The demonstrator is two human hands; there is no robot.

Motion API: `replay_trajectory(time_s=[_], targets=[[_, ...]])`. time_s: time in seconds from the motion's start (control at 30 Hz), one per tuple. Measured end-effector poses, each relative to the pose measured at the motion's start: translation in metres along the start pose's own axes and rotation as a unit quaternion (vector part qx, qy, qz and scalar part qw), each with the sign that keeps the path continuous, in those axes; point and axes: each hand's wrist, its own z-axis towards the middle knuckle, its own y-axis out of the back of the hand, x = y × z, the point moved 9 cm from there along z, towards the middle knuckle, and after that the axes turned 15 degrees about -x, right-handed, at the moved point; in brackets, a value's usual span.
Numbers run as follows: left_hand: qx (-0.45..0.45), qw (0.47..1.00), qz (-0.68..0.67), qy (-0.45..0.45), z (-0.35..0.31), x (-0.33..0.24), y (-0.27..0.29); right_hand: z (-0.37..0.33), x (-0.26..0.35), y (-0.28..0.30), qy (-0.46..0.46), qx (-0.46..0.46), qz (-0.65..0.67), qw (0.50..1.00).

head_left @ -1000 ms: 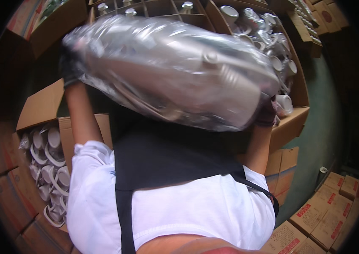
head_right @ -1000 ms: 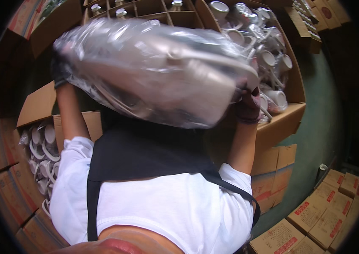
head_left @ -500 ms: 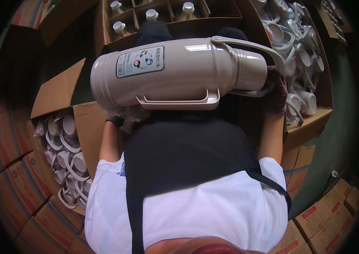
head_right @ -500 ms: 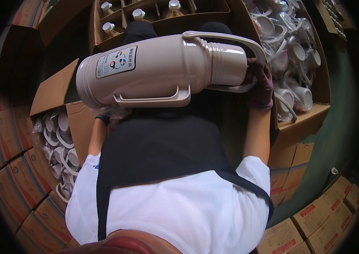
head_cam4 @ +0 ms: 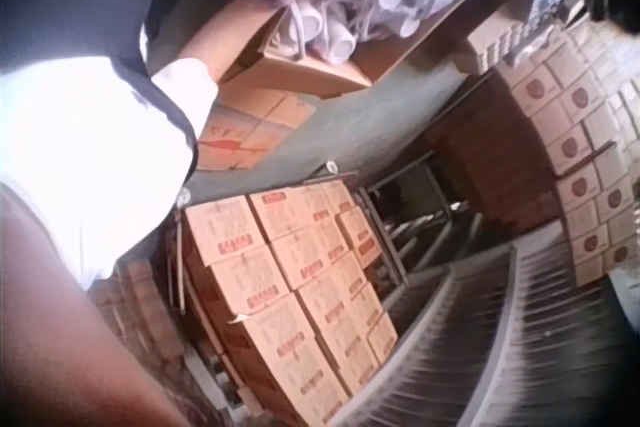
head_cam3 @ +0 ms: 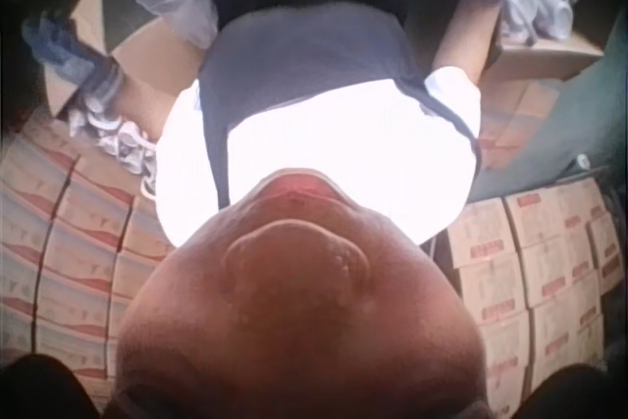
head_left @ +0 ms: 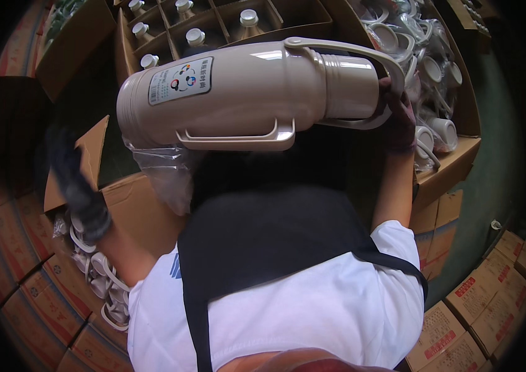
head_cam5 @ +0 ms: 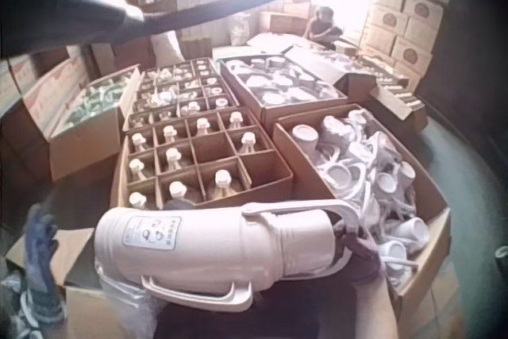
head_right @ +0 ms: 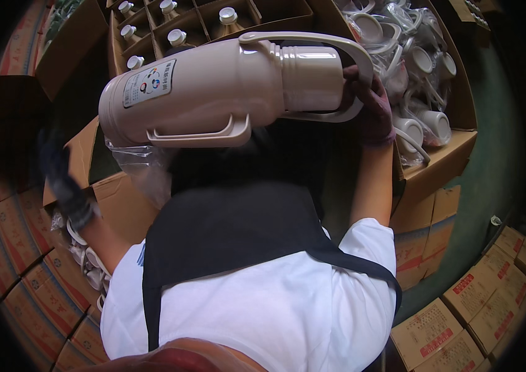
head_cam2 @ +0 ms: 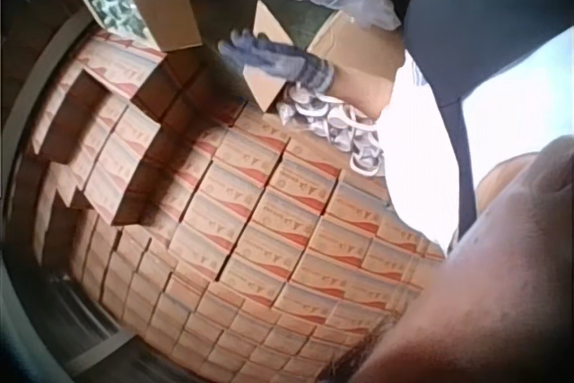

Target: The person assembles vacuum flasks by inserting the glass inner liners into the plastic outer shells, screwing on the base caps, and placing the finished flasks into protective plastic bags.

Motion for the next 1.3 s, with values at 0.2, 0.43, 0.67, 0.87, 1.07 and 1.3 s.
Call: replay_trajectory(time_s=[0.2, 0.43, 0.67, 0.87, 1.07, 1.3], targets=[[0.128, 0.977, 0.046, 0.165, 0.002, 0.087, -0.117, 0.001, -0.025, 0.011, -0.076, 0.073, 0.089, 0.991], [0.119, 0.971, 0.029, 0.203, -0.016, 0.087, -0.123, -0.019, -0.008, 0.001, 0.132, 0.02, -0.151, 0.98], [0.112, 0.97, -0.043, 0.211, -0.017, 0.145, -0.096, 0.02, 0.019, -0.073, 0.18, 0.003, -0.174, 0.968], [0.064, 0.987, -0.03, 0.147, -0.029, 0.145, -0.08, 0.014, 0.04, -0.058, 0.44, -0.193, -0.211, 0.851], [0.045, 0.979, -0.096, 0.176, -0.052, 0.129, -0.072, -0.096, -0.014, -0.023, 0.235, -0.102, -0.194, 0.947], [0.052, 0.982, -0.108, 0.147, -0.05, 0.134, -0.08, -0.121, -0.013, -0.032, 0.219, -0.042, -0.204, 0.953]])
